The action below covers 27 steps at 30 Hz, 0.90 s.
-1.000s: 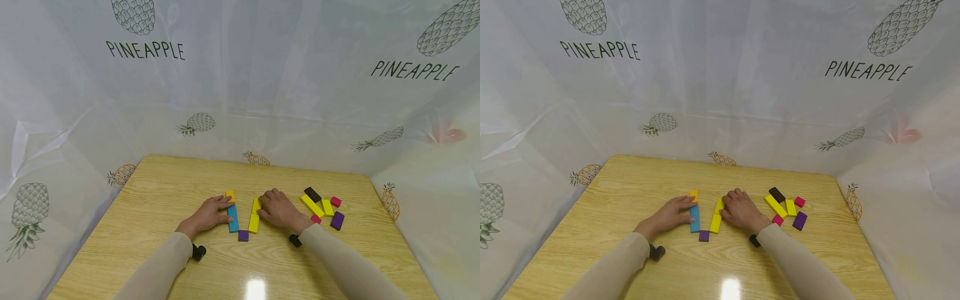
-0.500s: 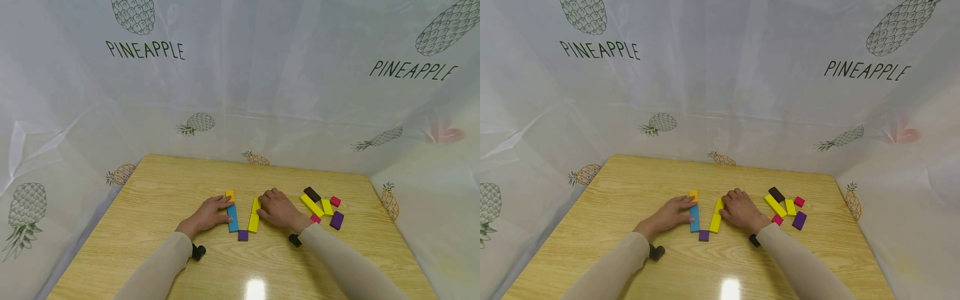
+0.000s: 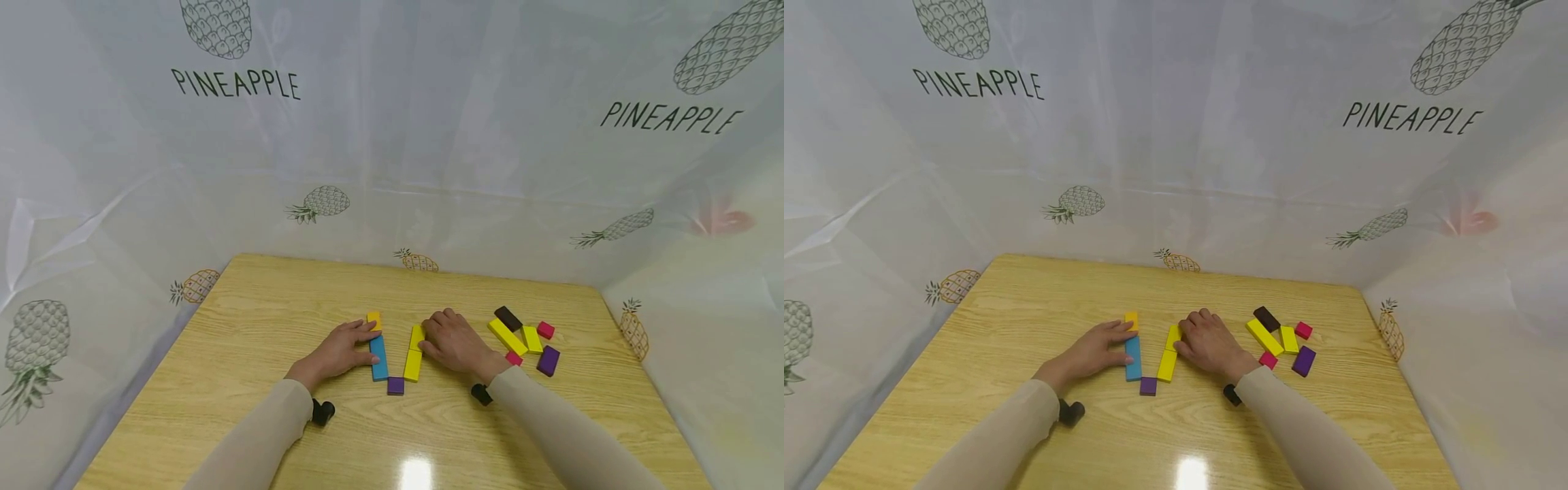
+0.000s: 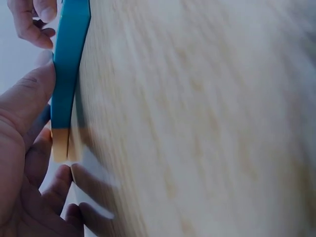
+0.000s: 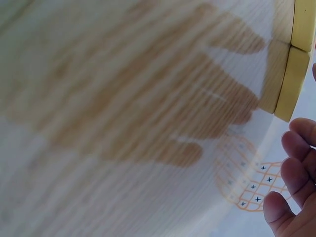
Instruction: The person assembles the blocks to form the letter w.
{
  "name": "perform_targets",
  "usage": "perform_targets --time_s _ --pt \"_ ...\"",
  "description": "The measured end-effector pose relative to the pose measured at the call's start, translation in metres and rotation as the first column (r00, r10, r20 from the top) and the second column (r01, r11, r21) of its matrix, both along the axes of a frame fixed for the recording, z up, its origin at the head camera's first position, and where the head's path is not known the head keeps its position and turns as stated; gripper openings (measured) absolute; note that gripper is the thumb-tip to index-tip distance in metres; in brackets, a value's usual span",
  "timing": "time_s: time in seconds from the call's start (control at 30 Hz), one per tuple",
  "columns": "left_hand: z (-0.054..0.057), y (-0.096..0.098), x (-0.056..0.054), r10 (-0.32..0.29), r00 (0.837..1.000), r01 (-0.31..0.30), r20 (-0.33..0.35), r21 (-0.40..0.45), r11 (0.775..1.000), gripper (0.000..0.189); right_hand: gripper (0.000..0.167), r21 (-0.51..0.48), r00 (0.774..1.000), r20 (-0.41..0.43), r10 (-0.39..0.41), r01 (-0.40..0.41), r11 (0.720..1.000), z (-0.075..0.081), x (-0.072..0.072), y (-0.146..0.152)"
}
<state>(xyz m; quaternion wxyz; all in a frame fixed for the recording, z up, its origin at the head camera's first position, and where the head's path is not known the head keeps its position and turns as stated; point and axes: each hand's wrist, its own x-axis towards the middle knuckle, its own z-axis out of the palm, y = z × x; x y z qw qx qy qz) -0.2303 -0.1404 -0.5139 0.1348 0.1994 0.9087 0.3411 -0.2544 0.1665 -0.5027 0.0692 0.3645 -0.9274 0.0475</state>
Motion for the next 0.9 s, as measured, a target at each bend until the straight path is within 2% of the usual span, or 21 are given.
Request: perform_targets --time_s 0.3,0.77,0.9 --pt "0.003 0.0031 0.0 0.003 1.0 -0.003 -0.009 -0.023 1.0 0.061 0.041 -0.001 1.0 -0.025 0.004 -0.004 1.0 -0.002 0.0007 0.0015" --pt "0.0044 0.0027 0.0019 0.001 1.0 -0.001 -0.005 -0.011 1.0 0.059 0.04 -0.014 1.0 0.0 -0.021 0.021 1.0 -0.0039 0.0052 0.0039" --pt "0.007 0.0021 0.0029 0.011 0.999 -0.011 -0.046 -0.005 1.0 0.059 0.04 -0.013 1.0 -0.021 -0.018 0.018 1.0 -0.003 0.0066 0.0045"
